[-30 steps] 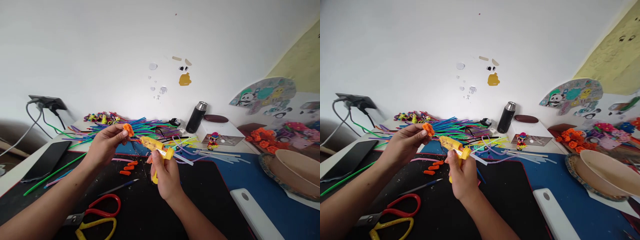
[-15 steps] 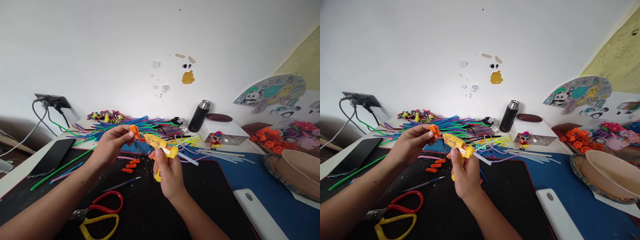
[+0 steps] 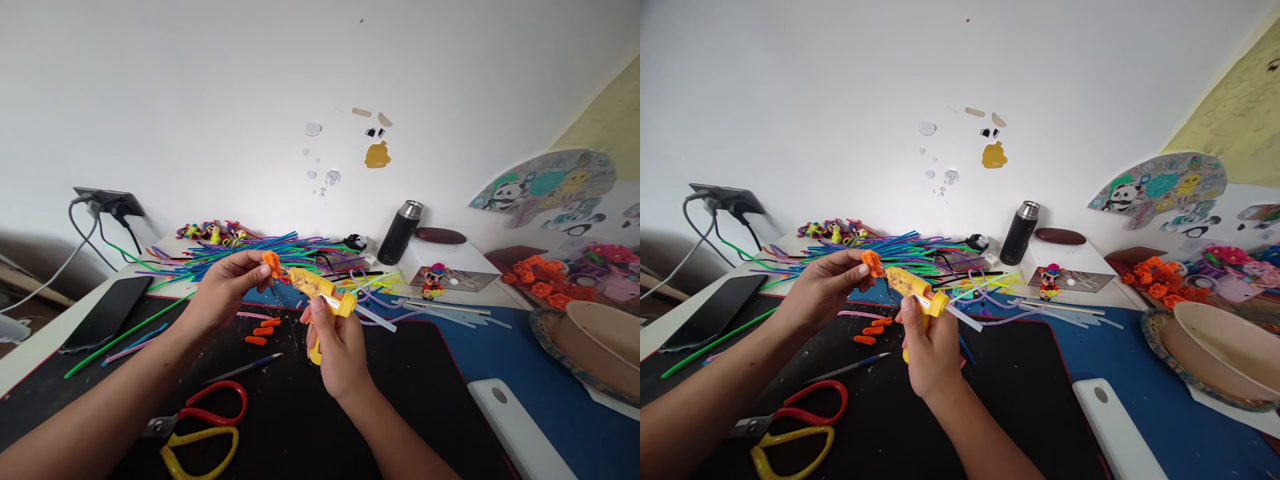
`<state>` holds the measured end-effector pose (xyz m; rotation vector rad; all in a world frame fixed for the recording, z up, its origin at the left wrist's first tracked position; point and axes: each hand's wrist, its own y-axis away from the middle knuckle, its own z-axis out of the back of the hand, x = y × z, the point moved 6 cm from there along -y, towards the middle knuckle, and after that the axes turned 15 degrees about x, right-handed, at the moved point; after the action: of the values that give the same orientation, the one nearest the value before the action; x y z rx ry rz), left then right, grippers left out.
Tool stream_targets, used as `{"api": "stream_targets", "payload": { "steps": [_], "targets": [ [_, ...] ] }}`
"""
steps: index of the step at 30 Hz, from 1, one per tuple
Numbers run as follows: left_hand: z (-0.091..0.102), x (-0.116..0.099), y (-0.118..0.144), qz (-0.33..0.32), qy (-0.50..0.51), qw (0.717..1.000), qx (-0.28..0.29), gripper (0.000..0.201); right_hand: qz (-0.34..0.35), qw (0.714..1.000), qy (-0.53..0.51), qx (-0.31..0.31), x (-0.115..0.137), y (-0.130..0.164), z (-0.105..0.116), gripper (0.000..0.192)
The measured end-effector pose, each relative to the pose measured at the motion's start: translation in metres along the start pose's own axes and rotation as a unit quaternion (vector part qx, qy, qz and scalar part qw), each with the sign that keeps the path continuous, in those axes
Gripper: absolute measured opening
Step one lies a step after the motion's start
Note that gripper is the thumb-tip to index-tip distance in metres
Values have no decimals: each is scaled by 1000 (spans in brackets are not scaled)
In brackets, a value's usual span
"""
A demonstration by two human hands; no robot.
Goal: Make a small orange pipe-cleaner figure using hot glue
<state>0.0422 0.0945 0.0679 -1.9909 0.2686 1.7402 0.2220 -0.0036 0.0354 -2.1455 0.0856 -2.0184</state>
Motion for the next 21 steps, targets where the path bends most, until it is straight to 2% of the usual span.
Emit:
{"api": "stream_targets", "payload": {
  "steps": [21],
  "targets": [
    [-4, 4, 2, 12, -4, 1000, 1, 39, -4, 1000, 25, -18, 6, 2, 3, 66]
  ]
}}
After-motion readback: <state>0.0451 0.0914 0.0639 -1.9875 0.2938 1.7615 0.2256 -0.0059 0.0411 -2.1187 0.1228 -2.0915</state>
